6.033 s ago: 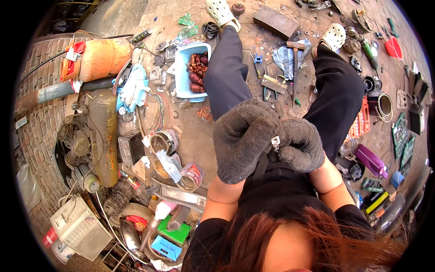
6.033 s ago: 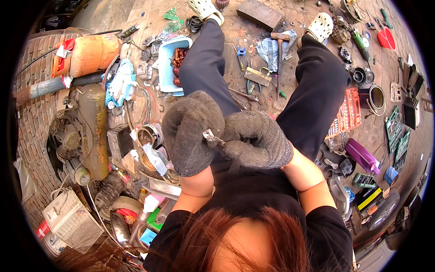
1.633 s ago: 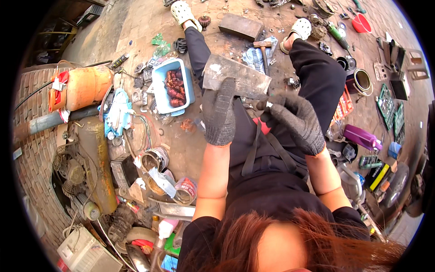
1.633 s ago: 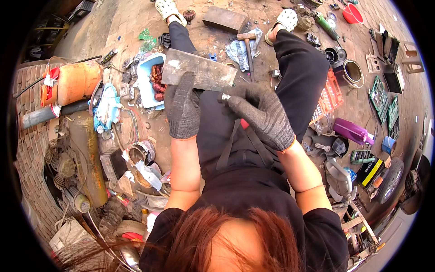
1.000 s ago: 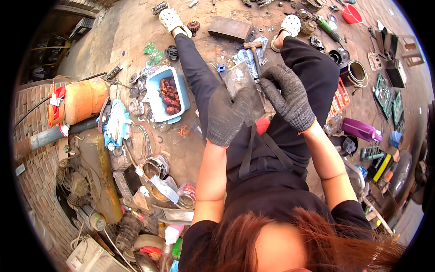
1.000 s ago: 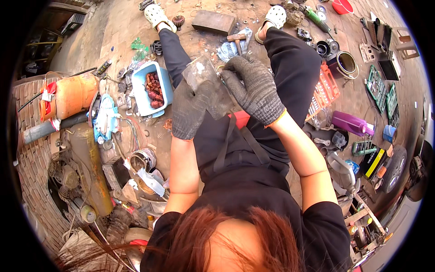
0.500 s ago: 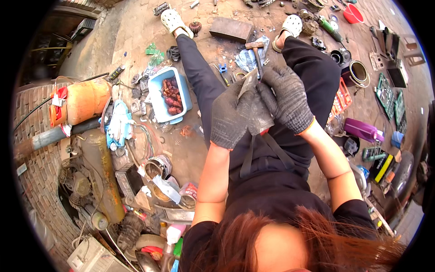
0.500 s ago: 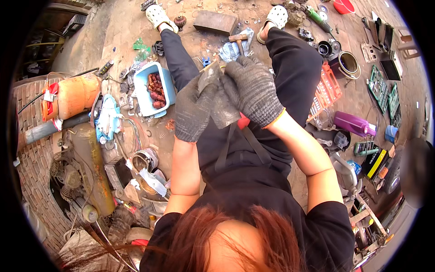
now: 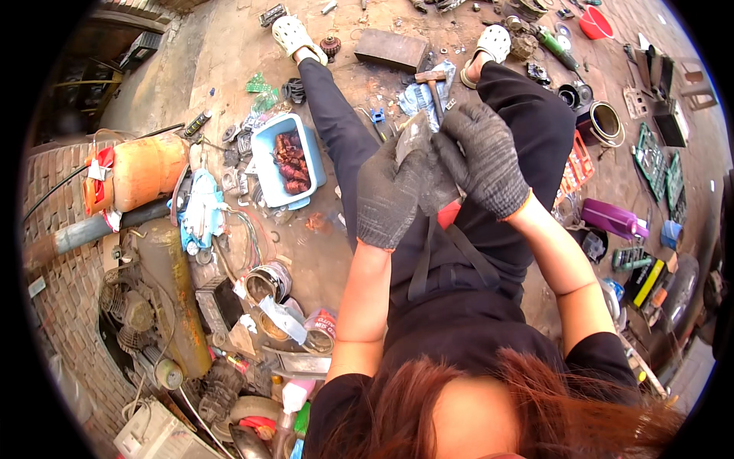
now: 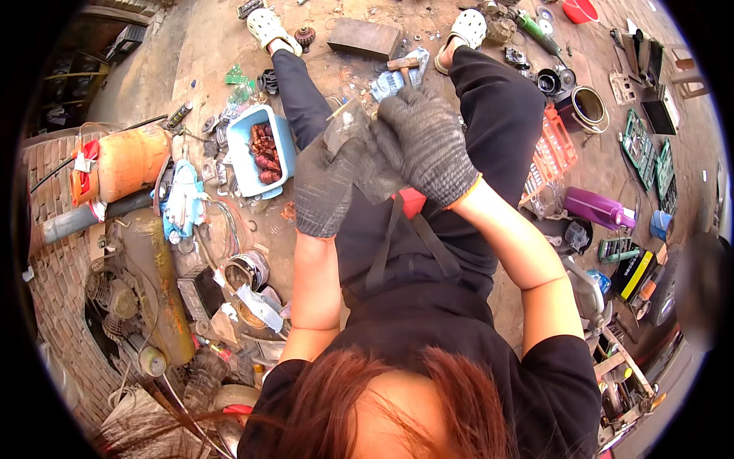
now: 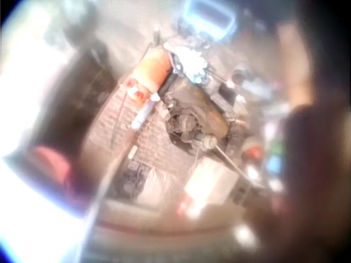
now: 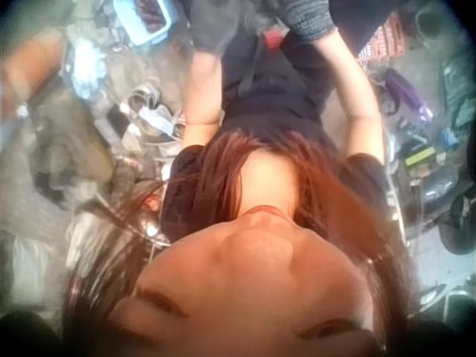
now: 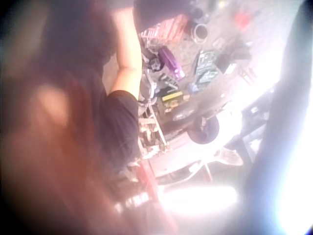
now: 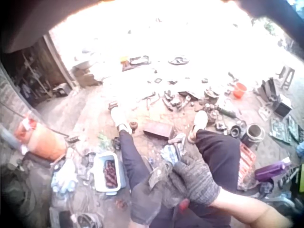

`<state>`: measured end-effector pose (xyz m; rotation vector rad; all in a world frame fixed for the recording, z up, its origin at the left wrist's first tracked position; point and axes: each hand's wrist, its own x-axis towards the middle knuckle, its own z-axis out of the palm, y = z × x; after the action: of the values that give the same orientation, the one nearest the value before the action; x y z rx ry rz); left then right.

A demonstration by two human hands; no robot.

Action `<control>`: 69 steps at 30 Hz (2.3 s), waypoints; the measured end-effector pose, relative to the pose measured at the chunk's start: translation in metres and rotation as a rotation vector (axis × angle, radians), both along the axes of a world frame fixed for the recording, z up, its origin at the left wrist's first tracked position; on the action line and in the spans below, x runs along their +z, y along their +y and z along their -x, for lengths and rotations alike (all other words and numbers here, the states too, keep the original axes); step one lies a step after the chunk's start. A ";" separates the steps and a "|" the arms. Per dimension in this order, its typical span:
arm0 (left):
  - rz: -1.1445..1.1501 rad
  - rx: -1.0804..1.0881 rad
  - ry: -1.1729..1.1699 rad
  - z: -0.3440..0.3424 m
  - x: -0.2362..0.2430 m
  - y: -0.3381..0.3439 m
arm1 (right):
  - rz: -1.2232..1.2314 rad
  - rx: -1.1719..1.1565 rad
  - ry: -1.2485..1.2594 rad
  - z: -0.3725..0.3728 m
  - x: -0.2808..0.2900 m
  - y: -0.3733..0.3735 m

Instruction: The person sits on the floor and uses a metal file to smooth a small metal component. They then use pliers to manipulate a small blue plastic part and place it into a blue container.

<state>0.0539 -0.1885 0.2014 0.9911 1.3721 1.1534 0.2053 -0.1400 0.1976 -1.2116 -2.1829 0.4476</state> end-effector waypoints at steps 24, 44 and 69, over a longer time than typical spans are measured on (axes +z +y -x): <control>0.001 0.051 0.175 -0.005 -0.008 0.004 | -0.065 0.065 -0.299 -0.001 0.002 0.008; 0.022 -0.027 0.290 -0.038 -0.025 0.009 | -0.103 0.128 -0.253 -0.034 -0.006 0.012; -0.063 -0.021 0.271 -0.020 -0.017 0.019 | -0.181 0.176 -0.301 -0.017 0.016 0.034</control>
<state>0.0740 -0.1698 0.1843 1.2394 1.5407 1.0808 0.2222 -0.1063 0.2133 -1.0469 -2.5365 0.1388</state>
